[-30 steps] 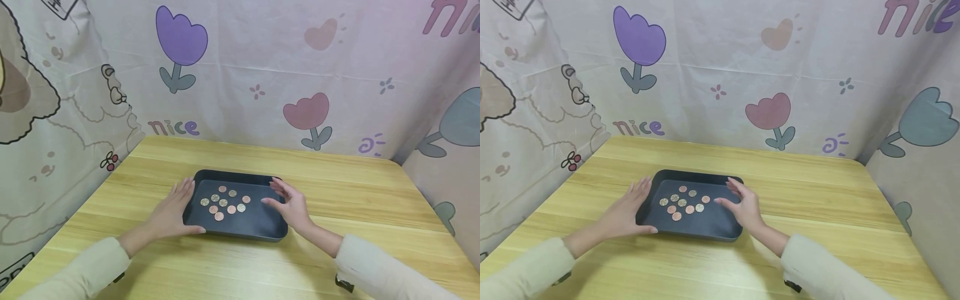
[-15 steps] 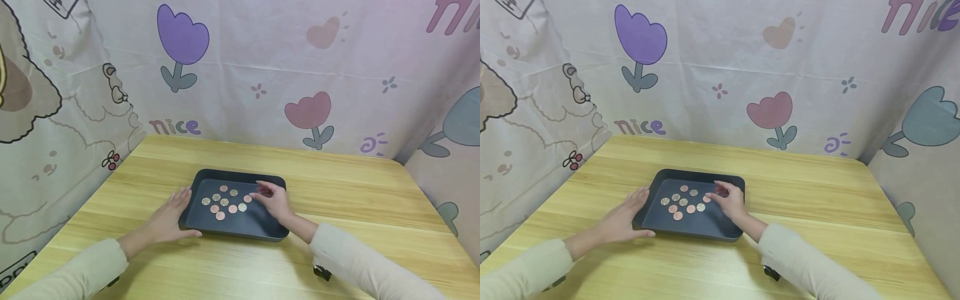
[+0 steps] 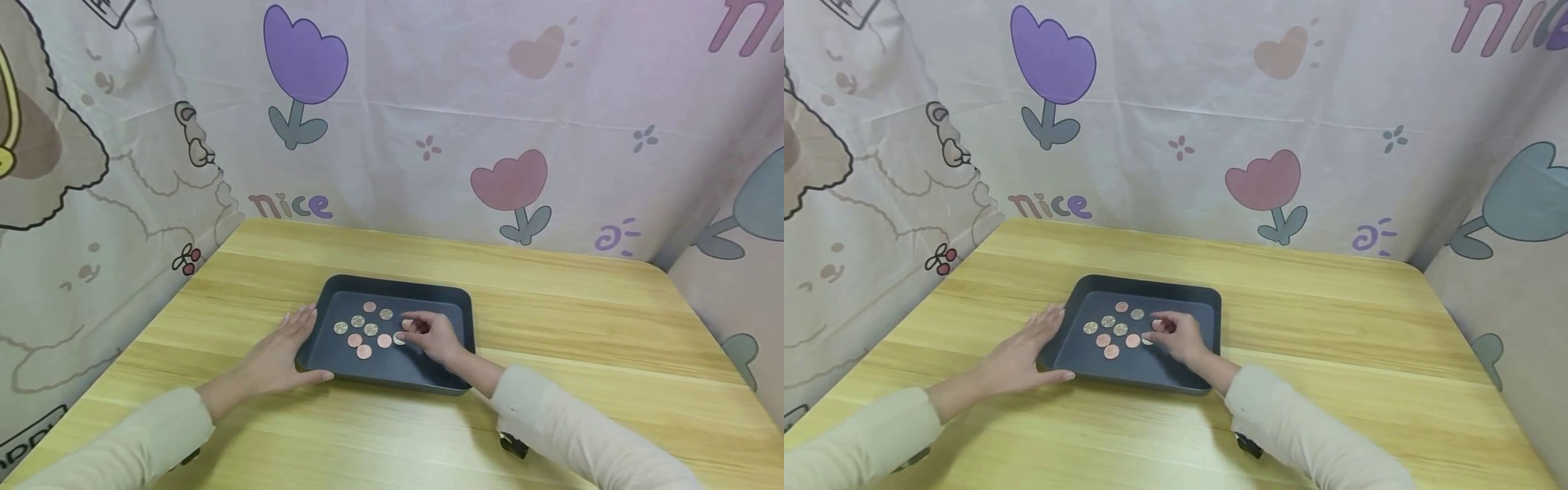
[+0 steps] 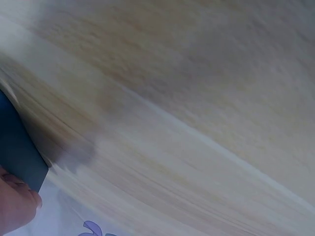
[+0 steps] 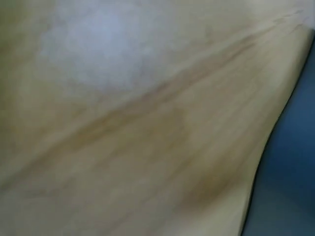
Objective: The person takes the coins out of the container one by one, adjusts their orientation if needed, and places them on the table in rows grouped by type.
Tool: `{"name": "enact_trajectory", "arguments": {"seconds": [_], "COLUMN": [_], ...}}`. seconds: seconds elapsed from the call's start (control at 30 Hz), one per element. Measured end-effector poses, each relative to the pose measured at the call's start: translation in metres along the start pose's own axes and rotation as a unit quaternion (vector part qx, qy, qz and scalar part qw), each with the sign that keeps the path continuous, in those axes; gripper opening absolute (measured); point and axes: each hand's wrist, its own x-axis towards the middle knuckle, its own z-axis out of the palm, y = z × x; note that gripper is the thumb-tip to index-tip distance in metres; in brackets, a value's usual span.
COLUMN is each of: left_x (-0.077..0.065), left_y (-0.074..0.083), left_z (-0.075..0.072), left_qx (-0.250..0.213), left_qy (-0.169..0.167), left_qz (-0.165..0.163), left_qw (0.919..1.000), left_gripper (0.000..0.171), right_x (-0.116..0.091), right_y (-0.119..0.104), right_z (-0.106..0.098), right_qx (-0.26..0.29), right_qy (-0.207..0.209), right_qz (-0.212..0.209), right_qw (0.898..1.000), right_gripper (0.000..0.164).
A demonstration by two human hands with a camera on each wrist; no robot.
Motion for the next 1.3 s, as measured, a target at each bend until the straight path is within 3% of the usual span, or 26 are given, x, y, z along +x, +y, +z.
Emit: {"name": "enact_trajectory", "arguments": {"seconds": [0.23,0.83,1.3], "left_x": [0.000,0.000,0.000], "left_y": [0.001,0.004,0.003], "left_z": [0.000,-0.001,-0.001], "left_qx": [-0.004,-0.001,-0.005], "left_qy": [0.001,0.002,-0.007], "left_qz": [-0.002,-0.003,-0.010], "left_qw": [1.0000,1.0000,0.9999], "left_gripper": [0.108,0.107,0.107], "right_x": [0.002,-0.001,0.000], "right_y": [0.003,-0.001,-0.013], "right_z": [0.003,0.005,-0.006], "right_qx": [-0.025,-0.141,-0.168], "right_qy": [-0.014,-0.022,-0.039], "right_qz": [0.008,-0.052,-0.006], "right_qw": [1.000,0.988,0.985], "right_gripper": [0.027,0.015,0.013]}}
